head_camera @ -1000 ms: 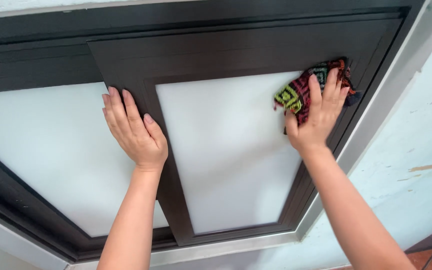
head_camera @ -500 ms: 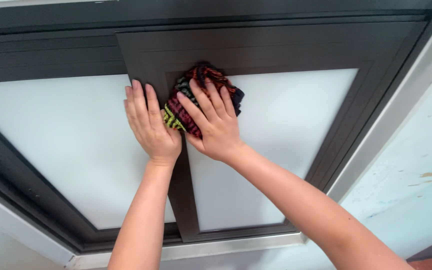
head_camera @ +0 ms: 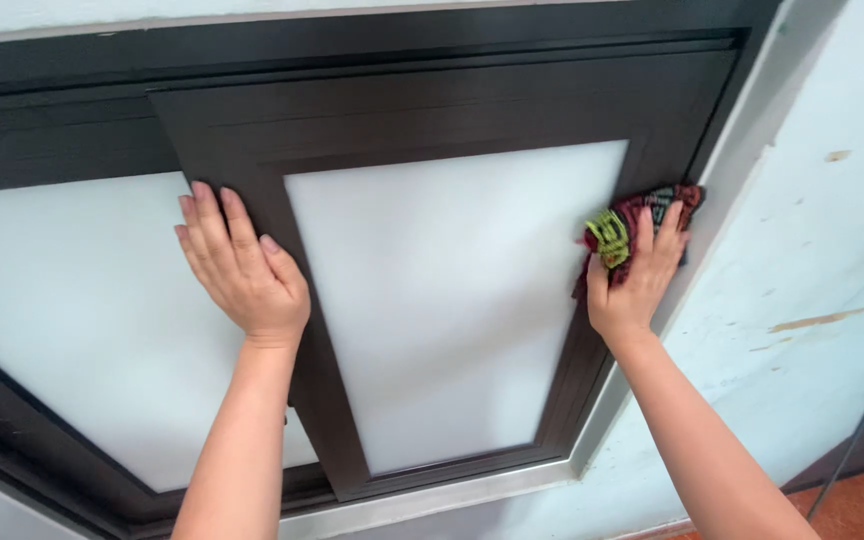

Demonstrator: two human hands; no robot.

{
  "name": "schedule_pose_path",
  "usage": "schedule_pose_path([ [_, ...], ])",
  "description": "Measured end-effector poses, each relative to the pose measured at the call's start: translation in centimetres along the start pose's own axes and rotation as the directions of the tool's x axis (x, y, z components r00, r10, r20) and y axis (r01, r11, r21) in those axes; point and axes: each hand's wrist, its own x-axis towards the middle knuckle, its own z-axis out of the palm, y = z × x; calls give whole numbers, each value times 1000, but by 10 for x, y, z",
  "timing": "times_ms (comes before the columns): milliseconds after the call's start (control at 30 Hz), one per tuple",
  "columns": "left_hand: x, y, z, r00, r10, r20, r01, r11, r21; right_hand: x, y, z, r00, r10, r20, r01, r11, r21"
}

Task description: Cleaning a window frame and glass with a damp patterned cloth.

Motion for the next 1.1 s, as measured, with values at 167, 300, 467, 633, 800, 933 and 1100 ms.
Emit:
schedule_pose_path([
  [167, -3, 2, 0, 1000, -5, 12, 5, 1000, 24, 45, 0, -8, 1000, -9, -19, 10, 998, 58],
  [300, 0, 5, -1, 1000, -6, 17, 6, 1000, 20, 120, 1, -8, 993, -68, -101, 75, 995, 70],
  [467, 8, 22, 1, 1000, 13, -2, -13, 1000, 22, 116, -5, -5, 987, -29, -160, 40, 997, 68],
  [633, 17, 35, 9, 995, 84, 61, -84, 996, 6, 32, 12, 7, 997, -51, -66, 55, 996, 65],
  [800, 13, 34, 11, 991, 93, 95, -93, 996, 3, 70, 20, -2, 992, -119, -36, 120, 993, 24],
  [933, 15, 35, 9, 990, 94, 107, -96, 995, 14, 154, 15, -13, 986, -115, -121, 121, 992, 44],
  [1100, 15, 35, 8, 991, 95, 97, -96, 995, -3, 157, 17, -10, 973, -110, -201, 131, 987, 93],
])
